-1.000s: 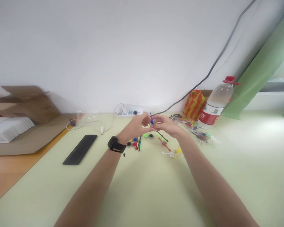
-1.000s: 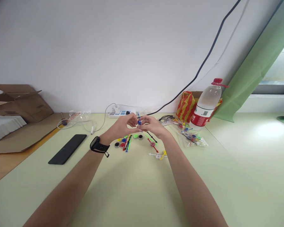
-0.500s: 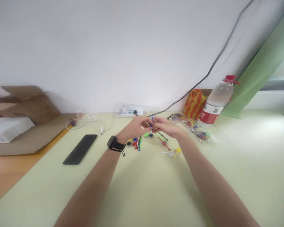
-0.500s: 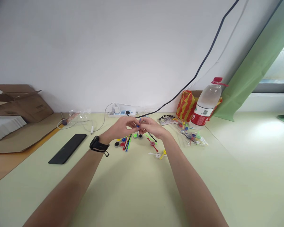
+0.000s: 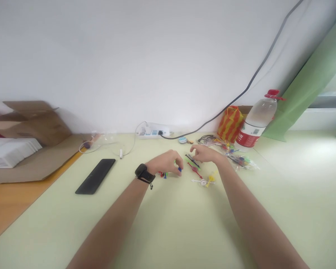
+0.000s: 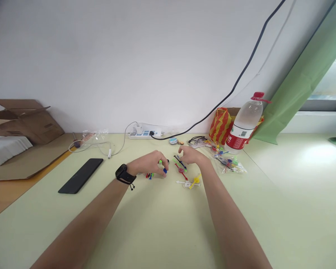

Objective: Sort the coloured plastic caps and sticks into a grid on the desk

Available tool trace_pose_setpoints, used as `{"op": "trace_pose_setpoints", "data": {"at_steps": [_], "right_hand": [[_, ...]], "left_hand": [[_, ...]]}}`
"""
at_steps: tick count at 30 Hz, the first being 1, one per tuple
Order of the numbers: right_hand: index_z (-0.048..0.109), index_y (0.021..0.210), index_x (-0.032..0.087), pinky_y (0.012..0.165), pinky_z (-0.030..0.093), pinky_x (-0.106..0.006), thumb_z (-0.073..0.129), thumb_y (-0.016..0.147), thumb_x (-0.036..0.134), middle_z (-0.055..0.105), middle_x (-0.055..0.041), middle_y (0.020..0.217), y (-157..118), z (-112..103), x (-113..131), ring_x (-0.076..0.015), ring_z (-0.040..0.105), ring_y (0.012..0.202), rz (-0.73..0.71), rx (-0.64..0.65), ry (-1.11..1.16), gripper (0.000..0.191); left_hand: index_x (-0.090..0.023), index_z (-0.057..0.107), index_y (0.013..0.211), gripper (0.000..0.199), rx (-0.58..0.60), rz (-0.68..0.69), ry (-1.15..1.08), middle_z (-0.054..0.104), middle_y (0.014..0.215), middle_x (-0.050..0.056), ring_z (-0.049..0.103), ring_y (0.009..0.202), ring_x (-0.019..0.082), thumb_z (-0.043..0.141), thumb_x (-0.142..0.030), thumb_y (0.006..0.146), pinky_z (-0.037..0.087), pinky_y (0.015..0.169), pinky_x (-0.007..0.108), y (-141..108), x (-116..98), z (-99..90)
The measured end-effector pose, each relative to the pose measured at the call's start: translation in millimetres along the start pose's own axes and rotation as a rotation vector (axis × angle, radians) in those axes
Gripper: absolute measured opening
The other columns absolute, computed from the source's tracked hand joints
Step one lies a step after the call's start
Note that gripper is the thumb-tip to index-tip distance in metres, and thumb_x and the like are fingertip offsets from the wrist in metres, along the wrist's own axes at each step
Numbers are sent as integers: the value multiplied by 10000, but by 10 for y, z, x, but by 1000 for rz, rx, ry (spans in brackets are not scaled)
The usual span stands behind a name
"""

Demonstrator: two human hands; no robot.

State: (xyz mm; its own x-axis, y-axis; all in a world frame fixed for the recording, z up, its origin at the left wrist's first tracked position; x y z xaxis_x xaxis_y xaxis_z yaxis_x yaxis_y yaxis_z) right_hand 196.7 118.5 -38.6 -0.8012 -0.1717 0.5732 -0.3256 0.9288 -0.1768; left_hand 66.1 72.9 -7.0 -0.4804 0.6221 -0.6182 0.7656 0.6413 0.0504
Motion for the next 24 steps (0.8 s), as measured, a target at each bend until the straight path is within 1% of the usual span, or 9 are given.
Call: {"op": "trace_pose_setpoints", "data": {"at_steps": [2,4,7,10,13,15,19,21,24], "right_hand": [[700,934,190,579,413,-274,685,755,203,721,-51,780,-28,10,-22,-174,609,625,15,46,-16,180],[706,771,192,573,405,-281,725,740,270,722,-55,755,-59,46,-9,-185,614,648,12,109,-38,86],[711,645,198,546,381,-284,809,645,329,703,-38,686,-107,172,32,-191,598,637,5,232,-65,163],[722,629,201,534,363,-276,845,572,312,687,-19,660,-139,257,105,-184,582,639,-5,294,-74,175],[702,629,208,539,358,-275,822,618,339,683,-12,668,-165,242,214,-178,577,652,-31,291,-64,178],[669,640,210,544,378,-279,785,682,341,709,-24,715,-192,200,277,-176,588,651,-33,277,-2,180],[566,669,213,548,454,-292,724,759,260,761,-66,822,-239,107,357,-169,622,605,-6,222,278,188],[527,679,216,561,493,-295,727,764,232,759,-68,815,-248,69,402,-169,641,605,-27,188,372,218],[514,702,214,583,528,-289,746,782,242,727,-46,756,-253,31,444,-171,664,631,-60,149,432,247]], "left_hand": [[-249,793,697,112,30,-35,14,740,759,17,678,675,220,844,-268,599,493,597,318,-3,56,57],[-250,786,696,131,42,-41,38,723,769,20,667,695,225,849,-280,585,488,599,322,-14,98,68],[-253,769,710,170,15,-10,101,718,888,40,658,938,278,861,-306,577,508,749,343,-39,133,0],[-268,770,851,282,8,-34,160,695,1029,51,592,1076,300,868,-348,599,486,864,364,-74,212,-69],[-296,751,1022,438,-6,-59,202,673,1104,49,537,1133,313,878,-395,615,464,905,374,-104,274,-133],[-305,738,1078,483,-28,-80,210,673,1105,46,528,1134,313,876,-428,632,460,893,365,-118,323,-169],[-283,743,1055,432,-65,-112,167,689,1063,45,563,1083,291,844,-480,685,459,851,340,-120,429,-181],[-271,747,1028,399,-86,-107,152,697,1047,46,579,1058,282,832,-487,703,459,839,336,-111,455,-176],[-265,742,1027,388,-120,-90,163,701,1056,45,586,1057,278,815,-498,726,463,858,344,-100,464,-193]]}}
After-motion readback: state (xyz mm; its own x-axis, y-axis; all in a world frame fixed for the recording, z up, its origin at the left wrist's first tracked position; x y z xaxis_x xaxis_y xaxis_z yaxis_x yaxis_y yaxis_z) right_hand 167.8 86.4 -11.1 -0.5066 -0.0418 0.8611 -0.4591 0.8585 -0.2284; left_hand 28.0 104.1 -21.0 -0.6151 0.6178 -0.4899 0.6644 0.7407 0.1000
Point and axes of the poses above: each hand's wrist, its own y-axis towards the middle knuckle, its own z-axis out of the palm, x = y × z, the point moved 10 cm from there along y, towards the middle knuckle
